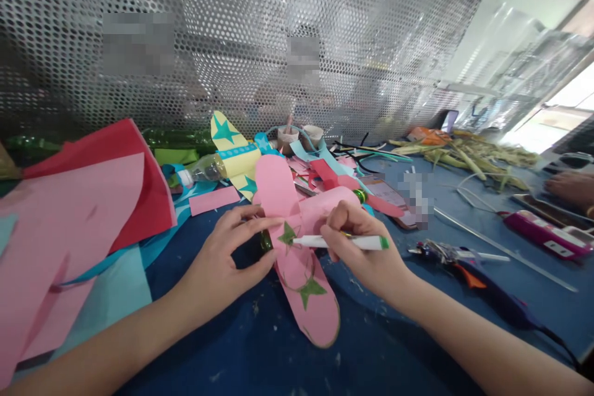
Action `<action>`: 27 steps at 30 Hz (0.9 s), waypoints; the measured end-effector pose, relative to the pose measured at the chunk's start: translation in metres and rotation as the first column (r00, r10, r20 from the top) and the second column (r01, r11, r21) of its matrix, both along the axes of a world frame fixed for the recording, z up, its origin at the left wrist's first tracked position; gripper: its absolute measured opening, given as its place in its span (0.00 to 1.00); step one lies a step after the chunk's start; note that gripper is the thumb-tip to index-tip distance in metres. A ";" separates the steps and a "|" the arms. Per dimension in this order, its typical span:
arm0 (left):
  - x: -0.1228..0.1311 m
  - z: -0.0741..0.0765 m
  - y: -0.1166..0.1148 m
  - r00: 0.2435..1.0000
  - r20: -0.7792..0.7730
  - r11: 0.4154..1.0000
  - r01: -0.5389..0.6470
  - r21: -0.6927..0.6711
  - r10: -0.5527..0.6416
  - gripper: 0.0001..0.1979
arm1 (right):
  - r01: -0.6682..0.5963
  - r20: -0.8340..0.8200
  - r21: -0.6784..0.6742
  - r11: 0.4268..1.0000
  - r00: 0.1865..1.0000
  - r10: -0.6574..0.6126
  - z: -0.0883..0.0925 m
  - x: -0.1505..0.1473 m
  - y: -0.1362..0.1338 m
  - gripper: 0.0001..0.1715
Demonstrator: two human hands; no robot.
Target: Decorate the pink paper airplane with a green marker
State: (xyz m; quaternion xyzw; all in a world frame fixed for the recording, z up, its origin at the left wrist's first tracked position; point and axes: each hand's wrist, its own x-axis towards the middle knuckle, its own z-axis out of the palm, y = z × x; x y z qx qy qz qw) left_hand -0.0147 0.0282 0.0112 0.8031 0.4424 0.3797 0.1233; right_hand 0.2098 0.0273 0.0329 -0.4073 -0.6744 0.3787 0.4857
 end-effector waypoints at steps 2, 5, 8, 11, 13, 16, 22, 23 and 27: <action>0.000 0.000 0.000 1.000 0.002 1.000 -0.004 -0.004 0.004 0.15 | 0.009 -0.003 0.000 1.000 1.000 -0.009 0.001 -0.001 0.000 0.13; 0.000 0.001 0.000 1.000 0.001 1.000 -0.005 0.005 0.005 0.14 | 0.009 -0.010 0.000 1.000 1.000 -0.009 0.002 -0.001 0.000 0.13; 0.000 0.001 -0.001 1.000 -0.007 1.000 -0.004 0.013 0.004 0.14 | 0.008 0.000 0.009 1.000 1.000 -0.008 0.002 -0.001 0.000 0.14; 0.000 0.001 -0.001 1.000 -0.014 1.000 -0.012 0.016 0.012 0.14 | 0.002 -0.016 -0.010 1.000 1.000 -0.002 0.002 -0.001 0.000 0.13; 0.000 0.001 -0.001 1.000 -0.021 1.000 -0.017 0.013 0.017 0.14 | -0.002 -0.014 0.000 1.000 1.000 0.002 0.001 -0.001 0.000 0.14; 0.000 0.001 0.000 1.000 -0.024 1.000 -0.013 0.008 0.013 0.14 | 0.021 -0.004 0.006 1.000 1.000 -0.021 0.001 -0.001 0.000 0.14; 0.000 -0.003 0.000 1.000 0.011 1.000 0.002 0.019 -0.002 0.14 | 0.023 -0.001 -0.012 1.000 1.000 -0.023 0.001 -0.001 0.000 0.14; 0.000 -0.003 0.000 1.000 0.013 1.000 0.000 0.018 0.000 0.14 | 0.033 -0.003 -0.014 0.999 0.999 -0.033 0.001 -0.001 0.000 0.14; 0.000 -0.004 0.000 1.000 0.014 1.000 0.000 0.027 -0.001 0.15 | 0.036 -0.002 -0.027 0.999 0.999 -0.036 0.002 -0.001 0.000 0.14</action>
